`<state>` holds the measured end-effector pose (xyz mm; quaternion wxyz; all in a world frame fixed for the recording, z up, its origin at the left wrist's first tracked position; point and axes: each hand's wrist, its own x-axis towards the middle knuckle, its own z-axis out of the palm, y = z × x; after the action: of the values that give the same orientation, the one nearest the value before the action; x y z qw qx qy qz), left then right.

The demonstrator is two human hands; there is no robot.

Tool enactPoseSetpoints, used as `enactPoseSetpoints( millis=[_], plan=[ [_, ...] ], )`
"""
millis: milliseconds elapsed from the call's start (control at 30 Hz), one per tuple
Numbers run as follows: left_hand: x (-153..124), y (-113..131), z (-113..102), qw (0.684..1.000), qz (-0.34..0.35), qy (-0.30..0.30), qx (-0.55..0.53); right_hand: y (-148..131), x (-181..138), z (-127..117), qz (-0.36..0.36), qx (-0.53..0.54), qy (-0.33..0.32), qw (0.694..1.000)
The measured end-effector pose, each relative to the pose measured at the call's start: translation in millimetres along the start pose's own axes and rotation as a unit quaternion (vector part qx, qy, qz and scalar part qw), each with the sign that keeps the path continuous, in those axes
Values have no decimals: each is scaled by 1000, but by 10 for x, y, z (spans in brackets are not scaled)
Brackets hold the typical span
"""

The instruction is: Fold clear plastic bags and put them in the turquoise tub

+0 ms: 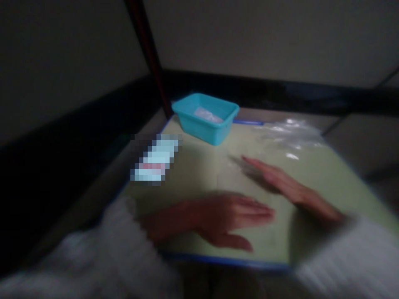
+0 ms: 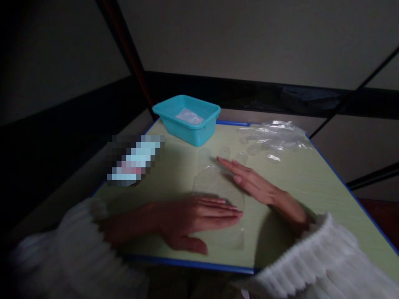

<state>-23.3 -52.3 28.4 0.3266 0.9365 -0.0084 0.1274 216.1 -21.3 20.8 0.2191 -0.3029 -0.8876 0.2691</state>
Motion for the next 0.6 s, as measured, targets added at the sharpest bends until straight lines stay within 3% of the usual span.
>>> enactPoseSetpoints(
  millis=[100, 167, 267, 433, 600],
  plan=[
    [-92, -236, -172, 983, -84, 108, -120, 31, -49, -73, 43, 128, 108, 985],
    [-145, -432, -247, 949, -141, 167, -226, 49, -42, -64, 52, 196, 108, 973],
    [-182, -649, -301, 909, -160, 173, -344, 85, -3, 8, 62, 234, 54, 969],
    [-162, -755, -276, 871, -186, 154, -429, 186, 25, 138, 80, 194, 6, 978],
    [-165, -766, -287, 843, -208, 165, -468, 157, 32, 119, 74, 186, 40, 979]
  ],
)
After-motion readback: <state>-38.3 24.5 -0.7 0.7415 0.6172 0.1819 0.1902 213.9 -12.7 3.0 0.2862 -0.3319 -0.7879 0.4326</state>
